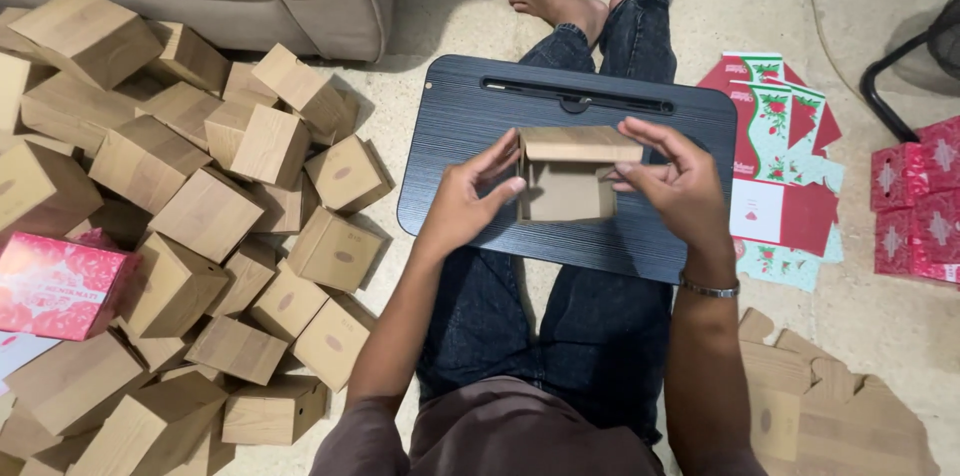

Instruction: The person sits on the floor and assembles small cardboard boxes by folding flat cardboard pieces on a portable table. They fold the sides and tabs to form the box shape, then place the finished boxes aside.

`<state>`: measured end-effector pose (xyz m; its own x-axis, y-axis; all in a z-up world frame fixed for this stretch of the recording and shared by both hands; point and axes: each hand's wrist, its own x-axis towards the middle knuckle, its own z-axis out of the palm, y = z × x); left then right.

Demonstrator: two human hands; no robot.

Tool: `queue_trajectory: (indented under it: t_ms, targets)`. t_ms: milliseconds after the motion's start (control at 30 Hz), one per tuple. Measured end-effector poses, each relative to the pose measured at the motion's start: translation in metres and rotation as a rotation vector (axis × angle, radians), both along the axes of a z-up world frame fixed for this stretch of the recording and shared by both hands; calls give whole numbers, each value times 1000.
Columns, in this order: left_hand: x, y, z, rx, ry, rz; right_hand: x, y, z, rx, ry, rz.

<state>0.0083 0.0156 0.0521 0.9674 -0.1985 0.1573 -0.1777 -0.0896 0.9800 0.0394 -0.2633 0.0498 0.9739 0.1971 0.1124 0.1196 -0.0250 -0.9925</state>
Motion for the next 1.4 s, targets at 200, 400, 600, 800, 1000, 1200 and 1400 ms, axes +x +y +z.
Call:
queue_trajectory:
  t_ms: [200,400,600,800,1000,1200,1400]
  targets:
    - [0,-8,2,232,-130,82,8,1,-22,-70,-114,-30]
    - [4,-8,-15,313,-201,173,-2,8,9,-200,-158,-72]
    - [5,-8,-17,307,-194,204,-4,9,17,-193,-173,-56]
    - [3,-15,-21,343,-196,228,-5,10,10,-151,-148,-65]
    - [7,-11,-32,418,-250,308,-5,10,8,-138,-117,-53]
    - [9,-10,-39,351,-253,317,-6,12,9,-117,-97,-55]
    - [6,-12,-22,346,-248,325,-5,11,11,-154,-118,-32]
